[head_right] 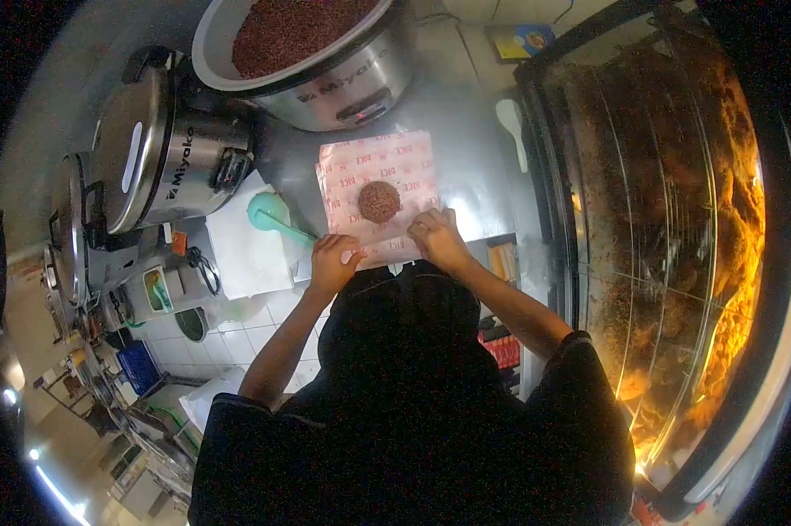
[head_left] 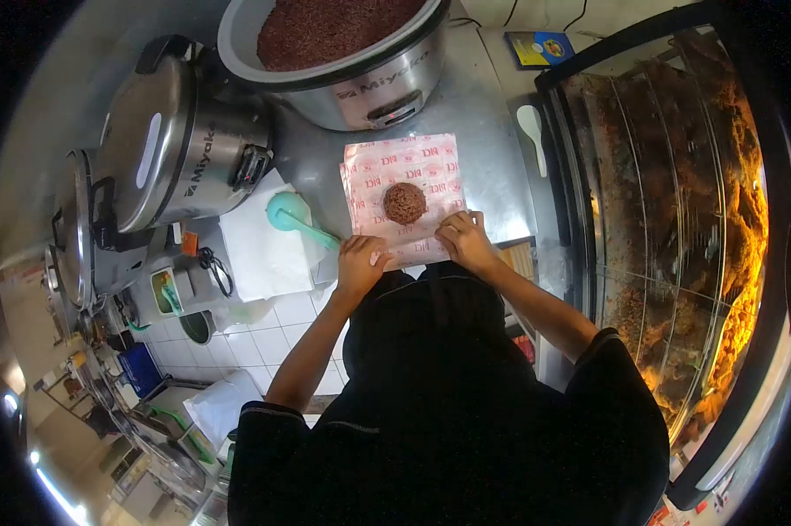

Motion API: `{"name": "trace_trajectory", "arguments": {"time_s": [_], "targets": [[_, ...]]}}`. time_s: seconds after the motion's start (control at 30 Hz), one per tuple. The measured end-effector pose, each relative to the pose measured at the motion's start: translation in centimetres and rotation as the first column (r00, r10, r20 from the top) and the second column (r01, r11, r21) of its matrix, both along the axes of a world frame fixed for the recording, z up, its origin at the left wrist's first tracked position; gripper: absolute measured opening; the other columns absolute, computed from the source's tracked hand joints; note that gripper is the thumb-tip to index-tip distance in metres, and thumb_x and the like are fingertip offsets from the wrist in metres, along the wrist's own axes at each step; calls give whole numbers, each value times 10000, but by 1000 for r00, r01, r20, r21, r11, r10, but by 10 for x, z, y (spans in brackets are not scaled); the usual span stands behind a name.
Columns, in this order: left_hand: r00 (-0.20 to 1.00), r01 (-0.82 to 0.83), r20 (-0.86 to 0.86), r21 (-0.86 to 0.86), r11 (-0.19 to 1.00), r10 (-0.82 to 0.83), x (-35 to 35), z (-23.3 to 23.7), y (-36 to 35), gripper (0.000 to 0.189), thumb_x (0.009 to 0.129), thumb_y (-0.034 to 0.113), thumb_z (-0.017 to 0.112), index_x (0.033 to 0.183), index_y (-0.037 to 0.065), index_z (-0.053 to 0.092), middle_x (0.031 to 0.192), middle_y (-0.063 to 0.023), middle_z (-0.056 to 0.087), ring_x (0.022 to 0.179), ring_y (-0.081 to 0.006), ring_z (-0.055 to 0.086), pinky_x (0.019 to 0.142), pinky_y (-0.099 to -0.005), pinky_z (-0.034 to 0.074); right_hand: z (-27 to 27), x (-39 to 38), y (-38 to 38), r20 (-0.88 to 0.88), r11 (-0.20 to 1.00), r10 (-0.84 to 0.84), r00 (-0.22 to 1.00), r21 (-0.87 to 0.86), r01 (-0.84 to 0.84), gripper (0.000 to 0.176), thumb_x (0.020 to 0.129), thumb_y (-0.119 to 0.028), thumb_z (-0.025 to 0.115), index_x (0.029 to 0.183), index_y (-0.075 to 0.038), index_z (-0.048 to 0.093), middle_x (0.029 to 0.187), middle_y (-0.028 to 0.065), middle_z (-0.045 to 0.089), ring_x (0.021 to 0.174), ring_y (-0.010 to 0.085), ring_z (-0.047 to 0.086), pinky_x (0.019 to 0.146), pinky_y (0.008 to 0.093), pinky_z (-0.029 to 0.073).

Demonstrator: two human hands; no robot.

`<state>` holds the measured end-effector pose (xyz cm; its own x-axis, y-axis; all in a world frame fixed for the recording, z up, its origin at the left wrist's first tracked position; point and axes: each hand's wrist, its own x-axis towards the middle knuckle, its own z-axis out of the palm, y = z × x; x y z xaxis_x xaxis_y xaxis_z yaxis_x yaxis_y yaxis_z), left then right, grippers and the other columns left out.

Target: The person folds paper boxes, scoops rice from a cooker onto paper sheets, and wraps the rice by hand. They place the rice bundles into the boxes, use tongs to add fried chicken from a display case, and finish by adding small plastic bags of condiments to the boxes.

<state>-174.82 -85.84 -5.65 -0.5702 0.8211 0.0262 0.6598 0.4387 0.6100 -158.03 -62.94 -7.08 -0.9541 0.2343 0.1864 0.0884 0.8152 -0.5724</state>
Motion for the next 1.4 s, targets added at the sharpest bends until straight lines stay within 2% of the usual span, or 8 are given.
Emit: {"name": "trace_trajectory", "arguments": {"time_s": [0.2,0.4,0.5,0.53,0.63,0.97,1.27,1.4], "targets": [[999,47,-1,-72,996,-47,-7,-18,-14,79,827,132,725,892,88,720,943,-81,706,975,-291,629,910,-444,452,-10,22,19,76,994,69,995,84,-76,64,780,-67,687,824,-105,659,947,30,626,1037,231,583,912,462,389],[977,-127,196,200,972,87,-16,-10,-18,49,857,77,678,881,47,708,822,-107,680,808,-291,644,784,-394,496,12,27,13,18,950,-79,997,-301,81,74,841,-94,719,879,-51,671,869,42,671,888,212,635,970,402,413],[886,-372,387,264,890,256,-25,-20,-4,106,899,116,685,861,17,686,724,-118,649,672,-245,619,671,-340,490,-6,13,18,355,511,-315,880,-718,473,173,896,-167,732,919,-8,669,846,32,687,814,127,612,838,321,477],[834,-456,450,237,858,319,-24,-28,2,136,907,135,692,849,12,673,701,-121,637,640,-227,603,638,-327,478,3,-1,20,194,545,-379,905,-744,388,236,923,-209,720,935,19,660,858,26,684,793,87,579,688,289,491],[796,-555,428,231,799,429,-25,-69,15,209,922,174,696,806,13,630,643,-136,596,569,-222,553,568,-336,444,-29,-20,23,176,441,-488,855,-796,415,232,923,-205,713,946,19,658,810,23,679,739,101,579,670,299,494],[858,-509,8,147,848,513,-20,-65,41,222,934,229,665,806,52,623,615,-192,594,567,-417,587,528,-465,447,-44,-29,-2,71,664,-728,682,-176,727,168,942,-237,648,933,-70,669,751,162,667,678,371,559,666,466,448],[800,-477,-368,91,874,474,-17,-77,43,341,932,253,640,1252,135,629,1195,-148,545,1092,-350,503,882,-492,376,-35,-43,-8,-29,681,-704,709,256,687,265,867,-132,666,1129,-123,635,1136,117,591,1050,329,534,906,483,371],[796,-476,-369,112,873,481,-19,-74,45,346,950,256,614,1276,140,626,1169,-146,567,1067,-340,524,878,-472,377,-31,-93,31,-166,879,-457,874,64,472,333,826,-179,702,1141,-96,635,1182,132,571,1109,352,512,900,527,378]]}}
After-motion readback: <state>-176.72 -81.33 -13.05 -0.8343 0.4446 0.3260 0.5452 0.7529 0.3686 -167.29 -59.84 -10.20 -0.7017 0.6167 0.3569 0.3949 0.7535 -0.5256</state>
